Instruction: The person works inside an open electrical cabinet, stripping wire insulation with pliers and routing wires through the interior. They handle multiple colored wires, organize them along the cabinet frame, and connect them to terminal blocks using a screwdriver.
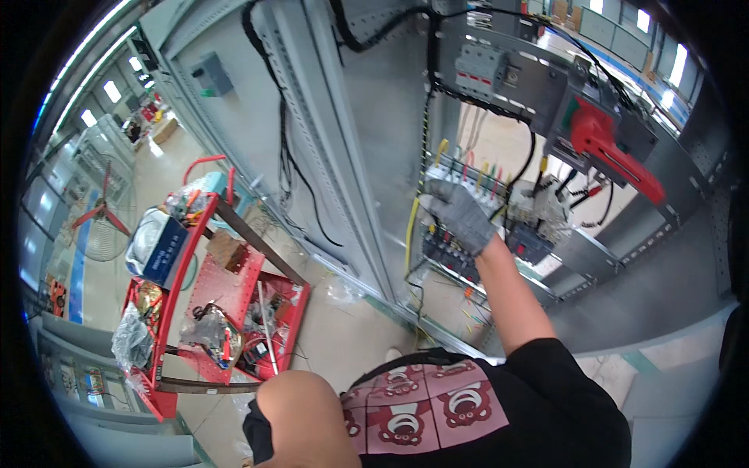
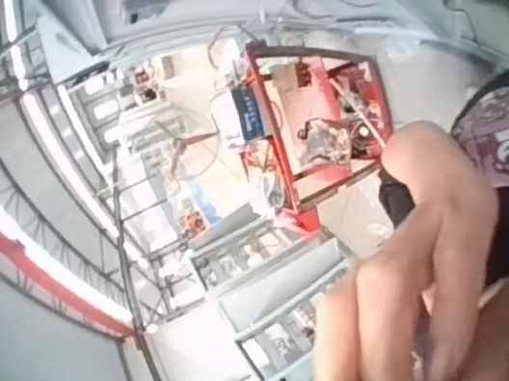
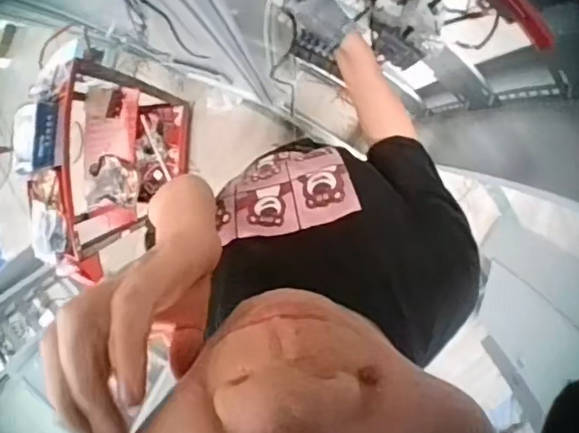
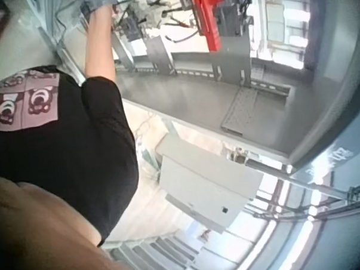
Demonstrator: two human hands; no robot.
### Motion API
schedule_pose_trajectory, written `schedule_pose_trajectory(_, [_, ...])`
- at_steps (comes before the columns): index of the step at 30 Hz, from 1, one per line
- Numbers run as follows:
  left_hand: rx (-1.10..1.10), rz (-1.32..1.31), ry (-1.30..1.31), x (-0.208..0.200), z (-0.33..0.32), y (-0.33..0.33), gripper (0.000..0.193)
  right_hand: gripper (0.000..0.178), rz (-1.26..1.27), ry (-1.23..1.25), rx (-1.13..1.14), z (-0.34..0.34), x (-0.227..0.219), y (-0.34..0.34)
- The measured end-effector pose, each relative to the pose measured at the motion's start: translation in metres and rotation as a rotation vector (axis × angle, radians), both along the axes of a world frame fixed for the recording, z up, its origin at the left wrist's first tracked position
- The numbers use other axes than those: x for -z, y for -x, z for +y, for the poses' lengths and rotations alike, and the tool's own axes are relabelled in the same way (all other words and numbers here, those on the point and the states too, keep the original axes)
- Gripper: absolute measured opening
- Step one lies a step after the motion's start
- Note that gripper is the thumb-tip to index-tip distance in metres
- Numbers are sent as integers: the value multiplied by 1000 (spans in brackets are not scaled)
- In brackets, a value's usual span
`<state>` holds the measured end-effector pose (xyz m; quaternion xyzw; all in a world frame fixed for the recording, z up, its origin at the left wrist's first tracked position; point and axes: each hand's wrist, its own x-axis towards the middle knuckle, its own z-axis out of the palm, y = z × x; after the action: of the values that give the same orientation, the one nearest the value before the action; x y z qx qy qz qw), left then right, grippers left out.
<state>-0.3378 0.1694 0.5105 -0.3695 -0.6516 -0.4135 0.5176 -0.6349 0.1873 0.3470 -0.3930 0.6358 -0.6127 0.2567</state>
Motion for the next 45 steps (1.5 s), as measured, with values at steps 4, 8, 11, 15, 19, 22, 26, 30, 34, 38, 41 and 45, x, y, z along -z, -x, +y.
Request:
schedule_pose_trajectory(4, [-154,70,38,14,-13,10,18,20,-1,5,39,7,5,13])
schedule_pose_trajectory(8, [-490,-333,-116,75,-50,96,19,21,12,-49,18,11,0,20])
schedule_pose_trajectory(11, [-375,-778,-426,163,-83,162,26,25,168,-9,21,5,-4,18])
schedule_pose_trajectory(15, [208,-1124,-815,179,-93,190,21,24,132,60,-23,4,3,20])
schedule_pose_trajectory(19, [530,-1215,-798,167,-108,194,16,22,-16,60,-56,8,3,23])
schedule_pose_trajectory(22, [222,-1071,-576,165,-109,193,15,22,-2,156,-95,3,10,24])
schedule_pose_trajectory(26, [-684,-994,-35,149,-102,183,13,28,-45,79,77,-2,11,15])
schedule_pose_trajectory(30, [-988,-803,272,148,-74,160,18,30,120,-119,209,-4,9,10])
schedule_pose_trajectory(34, [-508,-917,545,210,-49,111,16,21,-212,-43,66,4,0,-2])
schedule_pose_trajectory(38, [-554,-1545,297,383,-108,-5,25,16,-110,-8,1,3,15,6])
schedule_pose_trajectory(41, [-529,-2033,201,464,-146,-108,53,17,-100,-73,42,1,15,4])
schedule_pose_trajectory(45, [-869,-1571,12,341,-131,-20,44,25,-1,-128,101,6,12,7])
